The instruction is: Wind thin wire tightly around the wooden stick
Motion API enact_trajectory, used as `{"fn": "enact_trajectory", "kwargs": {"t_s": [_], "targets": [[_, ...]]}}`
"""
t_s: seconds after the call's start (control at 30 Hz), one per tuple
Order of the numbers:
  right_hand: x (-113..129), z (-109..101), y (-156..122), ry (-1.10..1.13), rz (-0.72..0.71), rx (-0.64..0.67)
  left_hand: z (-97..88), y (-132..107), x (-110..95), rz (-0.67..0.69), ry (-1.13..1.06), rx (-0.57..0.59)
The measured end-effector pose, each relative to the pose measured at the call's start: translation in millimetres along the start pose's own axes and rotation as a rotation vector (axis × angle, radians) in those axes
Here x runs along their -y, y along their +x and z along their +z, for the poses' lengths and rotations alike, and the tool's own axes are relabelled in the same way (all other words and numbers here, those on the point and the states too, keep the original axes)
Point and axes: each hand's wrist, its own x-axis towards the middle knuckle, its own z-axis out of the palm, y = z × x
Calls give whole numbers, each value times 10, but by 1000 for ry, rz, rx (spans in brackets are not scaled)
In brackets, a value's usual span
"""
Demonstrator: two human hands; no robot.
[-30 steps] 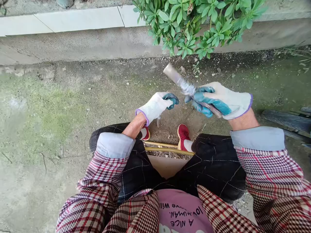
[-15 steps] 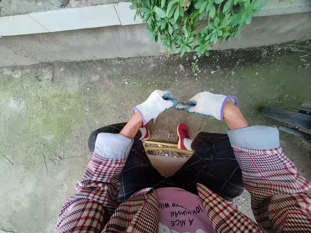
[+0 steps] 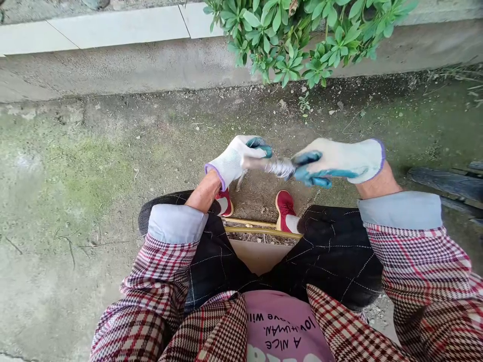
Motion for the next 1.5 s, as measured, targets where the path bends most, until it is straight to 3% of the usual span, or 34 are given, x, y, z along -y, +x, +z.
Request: {"fn": "enact_trajectory", "kwargs": {"t_s": [0.07, 0.13, 0.23, 0.37, 0.43, 0.53, 0.6, 0.67, 0.73, 0.83, 0.93, 1.0, 1.1, 1.2, 1.3, 1.37, 1.5], "targets": [[-35, 14, 64, -171, 105, 53, 2, -9, -28, -45, 11, 1], [-51, 44, 135, -358, 224, 7, 21, -40, -62, -74, 27, 9], [-41, 61, 229, -667, 363, -116, 69, -97, -91, -83, 50, 36], [-7, 13, 281, -922, 376, -355, 130, -157, -113, -152, 5, 122], [14, 3, 253, -799, 296, -497, 139, -174, -131, -169, -71, 172], [47, 36, 149, -264, 60, -600, 121, -171, -134, -99, -194, 188], [63, 60, 66, 57, -82, -542, 98, -146, -98, -32, -220, 157], [67, 58, 0, 209, -162, -434, 76, -104, -38, 6, -198, 130], [54, 29, -30, 208, -161, -275, 51, -52, 23, 12, -161, 115], [4, -9, -1, 16, -46, 8, 4, 3, 55, 2, -111, 106], [-51, 15, 85, -211, 86, 119, -33, 0, 9, 1, -22, 97], [-67, 53, 155, -366, 199, 61, -30, -24, -34, -7, 40, 81], [-46, 76, 250, -684, 333, -128, 11, -67, -84, -54, 77, 89], [12, 42, 287, -821, 307, -370, 46, -100, -130, -78, 36, 150], [67, 31, 251, -657, 226, -528, 47, -122, -178, -54, -43, 184], [85, 63, 207, -422, 149, -581, 39, -127, -195, -41, -81, 195], [90, 125, 94, 115, -79, -527, 34, -104, -159, -24, -100, 177]]}}
